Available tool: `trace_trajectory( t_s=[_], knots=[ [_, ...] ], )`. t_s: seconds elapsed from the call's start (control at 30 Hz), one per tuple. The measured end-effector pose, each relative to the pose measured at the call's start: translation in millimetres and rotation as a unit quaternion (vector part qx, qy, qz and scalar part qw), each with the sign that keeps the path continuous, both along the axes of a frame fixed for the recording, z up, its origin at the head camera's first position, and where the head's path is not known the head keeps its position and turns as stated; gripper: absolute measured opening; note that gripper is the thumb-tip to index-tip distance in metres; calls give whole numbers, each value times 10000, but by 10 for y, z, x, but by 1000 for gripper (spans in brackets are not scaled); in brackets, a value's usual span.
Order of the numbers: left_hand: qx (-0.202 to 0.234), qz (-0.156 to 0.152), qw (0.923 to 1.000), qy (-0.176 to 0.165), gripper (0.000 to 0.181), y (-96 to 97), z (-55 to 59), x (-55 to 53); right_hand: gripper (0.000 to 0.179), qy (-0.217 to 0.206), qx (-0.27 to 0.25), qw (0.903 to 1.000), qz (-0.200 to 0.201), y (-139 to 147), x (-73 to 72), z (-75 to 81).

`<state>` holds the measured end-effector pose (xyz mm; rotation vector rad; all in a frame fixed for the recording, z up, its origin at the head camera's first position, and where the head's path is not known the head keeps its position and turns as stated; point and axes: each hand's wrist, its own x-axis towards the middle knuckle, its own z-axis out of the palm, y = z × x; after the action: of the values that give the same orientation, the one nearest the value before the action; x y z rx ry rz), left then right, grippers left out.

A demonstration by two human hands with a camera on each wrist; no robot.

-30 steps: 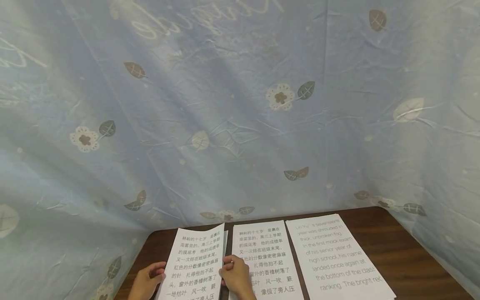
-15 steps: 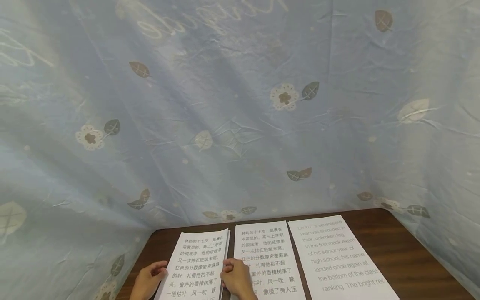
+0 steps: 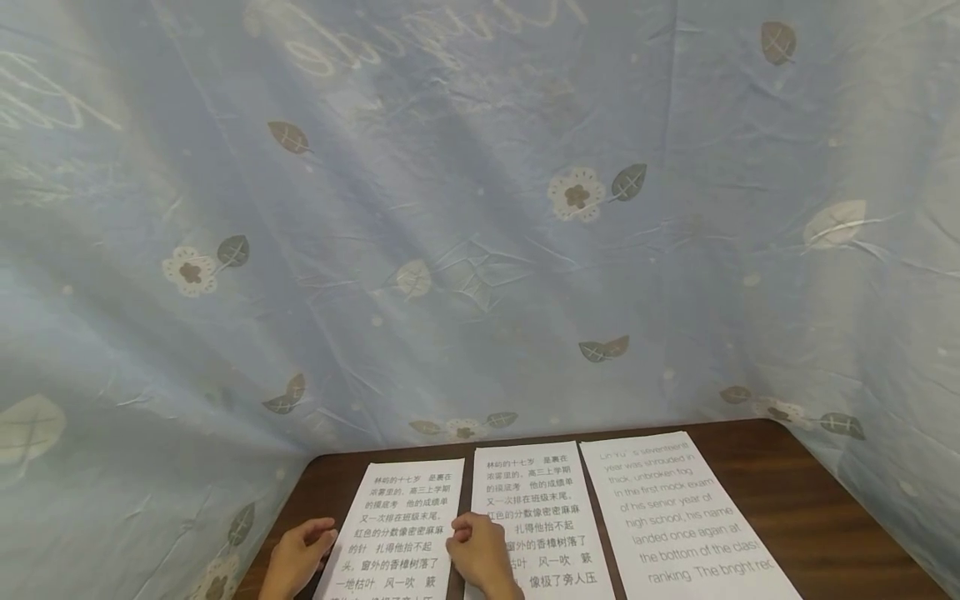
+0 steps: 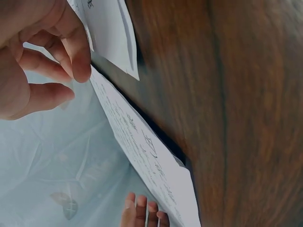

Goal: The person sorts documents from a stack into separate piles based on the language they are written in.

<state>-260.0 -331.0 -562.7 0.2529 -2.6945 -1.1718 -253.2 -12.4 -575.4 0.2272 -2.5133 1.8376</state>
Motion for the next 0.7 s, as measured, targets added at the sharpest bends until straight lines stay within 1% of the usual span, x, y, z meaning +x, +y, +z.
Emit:
trace_trajectory(
  t_s=[0.1, 0.2, 0.3, 0.37, 0.47, 0.6, 0.7],
  knots=[
    [134, 25, 9999, -11, 33, 40, 22, -1, 27, -212, -95, 9997, 21, 27, 0, -7],
    [416, 77, 9991, -49, 34, 102, 50, -6, 28, -414, -286, 9987, 117, 69, -9, -13],
    [646, 76, 9979, -65, 35, 195, 66, 0, 29, -476, -440, 9976, 236, 144, -6, -20],
    [753, 21, 9971, -80, 37, 264, 79, 6, 30, -529, -552, 9967, 284, 196, -2, -26],
    [715, -120, 9974, 46, 38, 364, 107, 17, 32, -569, -593, 9962, 286, 268, -4, -40],
    [667, -306, 9969, 272, 38, 499, 134, 17, 34, -647, -642, 9957, 173, 347, -12, -33],
    [754, -379, 9960, 285, 39, 606, 128, 24, 34, -706, -661, 9953, 93, 394, -7, -20]
  ],
)
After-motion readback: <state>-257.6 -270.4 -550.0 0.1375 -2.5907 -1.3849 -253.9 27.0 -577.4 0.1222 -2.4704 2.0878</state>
